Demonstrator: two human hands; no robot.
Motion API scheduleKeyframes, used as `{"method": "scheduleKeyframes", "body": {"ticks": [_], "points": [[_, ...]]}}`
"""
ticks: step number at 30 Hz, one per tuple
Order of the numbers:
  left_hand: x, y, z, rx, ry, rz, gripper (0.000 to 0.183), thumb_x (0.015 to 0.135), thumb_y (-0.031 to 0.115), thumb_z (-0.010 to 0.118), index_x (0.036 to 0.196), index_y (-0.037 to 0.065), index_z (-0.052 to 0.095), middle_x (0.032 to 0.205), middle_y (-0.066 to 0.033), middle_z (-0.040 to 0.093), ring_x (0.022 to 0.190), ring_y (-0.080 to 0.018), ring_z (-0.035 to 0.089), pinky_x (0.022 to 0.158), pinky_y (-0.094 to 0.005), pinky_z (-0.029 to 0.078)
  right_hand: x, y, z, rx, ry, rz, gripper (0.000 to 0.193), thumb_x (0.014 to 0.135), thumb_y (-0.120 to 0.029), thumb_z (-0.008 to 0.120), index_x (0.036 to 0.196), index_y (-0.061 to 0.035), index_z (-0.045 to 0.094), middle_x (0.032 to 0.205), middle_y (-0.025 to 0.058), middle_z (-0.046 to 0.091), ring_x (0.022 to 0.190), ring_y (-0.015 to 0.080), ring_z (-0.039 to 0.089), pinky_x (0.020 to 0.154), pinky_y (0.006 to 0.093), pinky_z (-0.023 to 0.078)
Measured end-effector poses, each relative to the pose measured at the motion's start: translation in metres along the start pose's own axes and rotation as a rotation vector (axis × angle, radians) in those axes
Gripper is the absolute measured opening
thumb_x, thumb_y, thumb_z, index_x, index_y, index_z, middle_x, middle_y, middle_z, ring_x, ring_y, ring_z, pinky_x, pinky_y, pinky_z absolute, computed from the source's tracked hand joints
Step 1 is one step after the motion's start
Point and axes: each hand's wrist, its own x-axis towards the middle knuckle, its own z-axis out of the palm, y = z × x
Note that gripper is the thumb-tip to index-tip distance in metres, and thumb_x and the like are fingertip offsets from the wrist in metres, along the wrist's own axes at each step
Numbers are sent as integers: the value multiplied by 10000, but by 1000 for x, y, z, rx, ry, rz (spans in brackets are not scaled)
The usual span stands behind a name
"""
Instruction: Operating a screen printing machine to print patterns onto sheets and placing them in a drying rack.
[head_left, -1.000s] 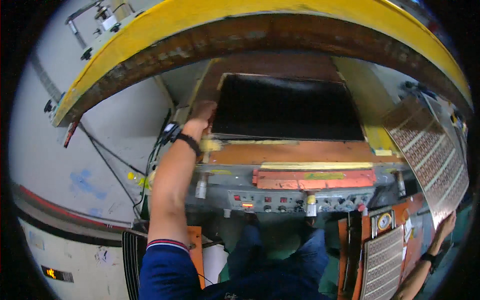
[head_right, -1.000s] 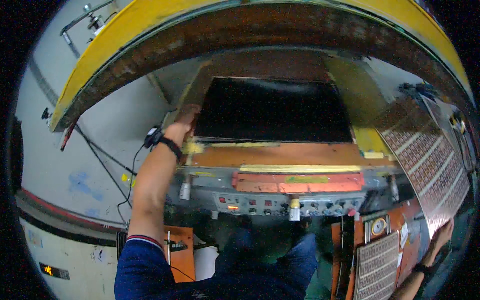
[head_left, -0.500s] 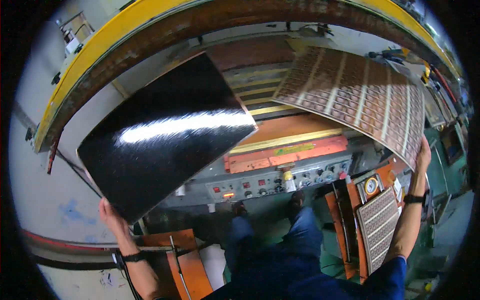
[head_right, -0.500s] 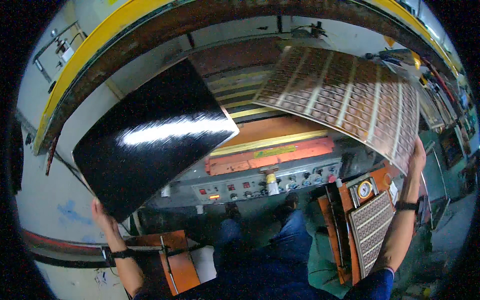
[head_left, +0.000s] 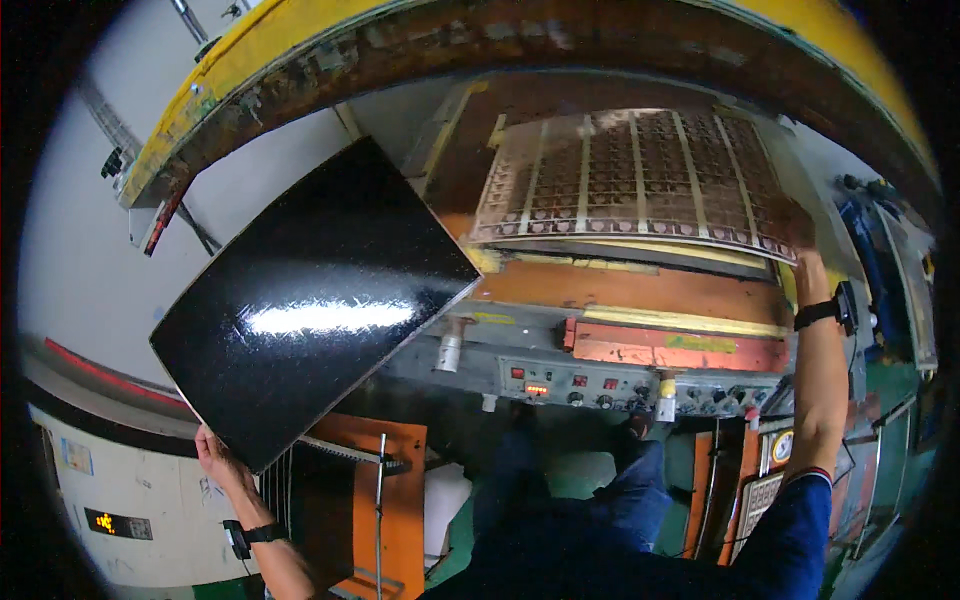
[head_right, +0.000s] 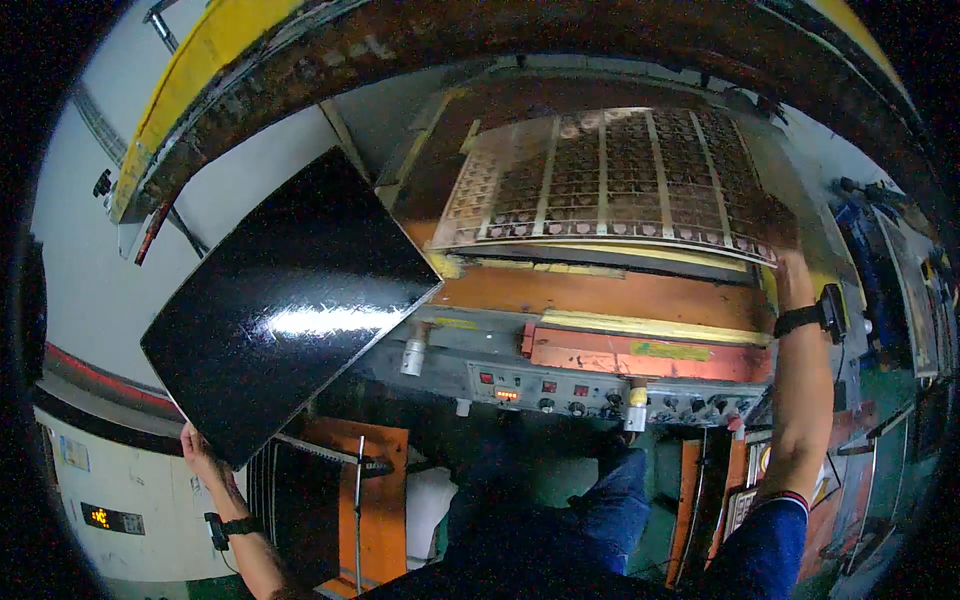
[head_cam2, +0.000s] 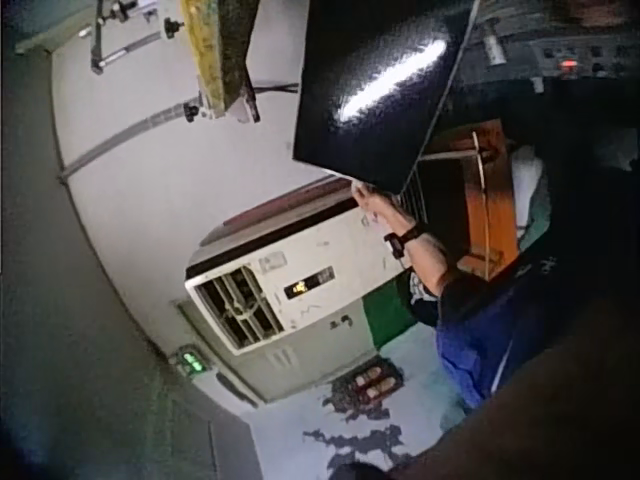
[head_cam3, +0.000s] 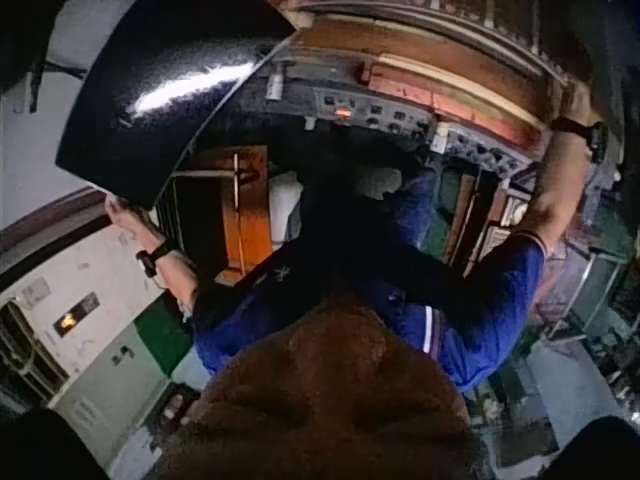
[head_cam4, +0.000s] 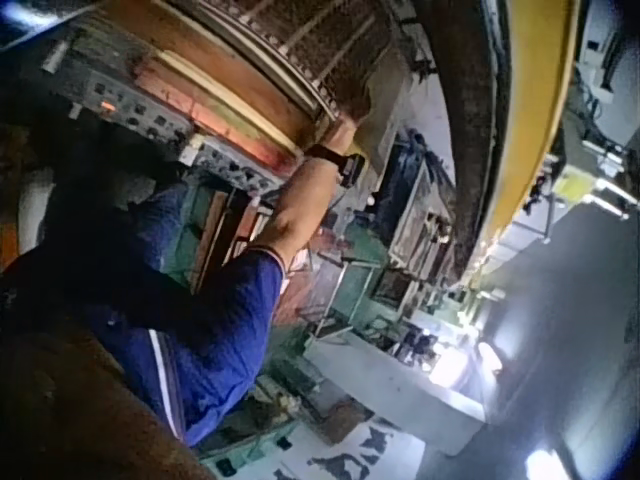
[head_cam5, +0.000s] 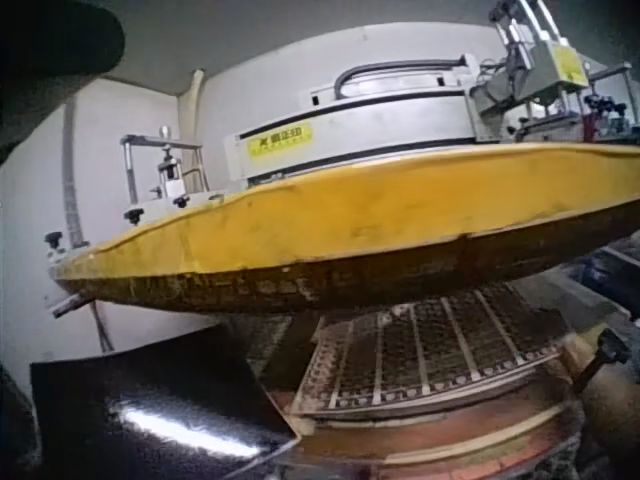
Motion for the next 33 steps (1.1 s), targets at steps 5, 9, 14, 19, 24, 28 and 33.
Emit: {"method": "scheduleKeyframes", "body": {"ticks": [5, 9, 14, 19, 24, 28, 33], "points": [[1, 4, -2, 48, 31, 36, 178, 973, 200, 559, 1064, 51, 591, 1053, -65, 651, 957, -159, 591, 882, -296, 458, 4, 15, 2, 75, -36, 246, 368, 1006, -256, 410, 1202, -1, 588, 1185, 149, 618, 1021, 240, 613, 846, 387, 499], [3, 2, 6, 37, 20, 6, 172, 980, 189, 540, 1064, 47, 591, 1057, -63, 652, 977, -158, 589, 901, -296, 448, 0, 12, -10, -98, 5, 208, 367, 1004, -259, 419, 1202, 0, 589, 1176, 142, 620, 1011, 231, 611, 843, 379, 497], [7, -1, -1, 42, 13, 5, 164, 979, 185, 540, 1054, 49, 592, 1052, -58, 654, 980, -156, 589, 906, -300, 448, -2, 17, -10, -223, 22, 167, 366, 1001, -261, 431, 1201, 1, 590, 1164, 134, 623, 998, 219, 609, 839, 368, 494], [3, -1, 8, 37, 7, 4, 162, 979, 194, 544, 1043, 53, 593, 1037, -53, 654, 971, -154, 587, 910, -303, 444, -1, 22, -10, -312, 29, 140, 365, 998, -264, 443, 1200, 2, 590, 1152, 126, 626, 985, 208, 607, 836, 357, 491], [4, 1, 13, 65, 25, -7, 177, 975, 212, 560, 1037, 51, 598, 1010, -43, 652, 939, -140, 584, 880, -284, 449, -4, 28, -12, -346, 33, 153, 365, 994, -267, 456, 1199, 3, 591, 1140, 118, 629, 973, 197, 604, 833, 346, 488], [3, -6, 4, 79, 49, -1, 179, 971, 209, 566, 1029, 44, 606, 1005, -47, 656, 934, -140, 590, 873, -281, 454, -8, 31, -9, -362, 41, 148, 365, 992, -269, 465, 1198, 4, 592, 1131, 112, 631, 963, 188, 602, 830, 338, 486], [1, -9, 8, 59, 21, 0, 177, 970, 201, 567, 1036, 41, 608, 1021, -55, 661, 947, -145, 597, 881, -287, 460, -8, 33, -5, -404, 38, 122, 365, 989, -272, 477, 1197, 5, 593, 1119, 104, 634, 950, 176, 600, 827, 327, 483]]}}
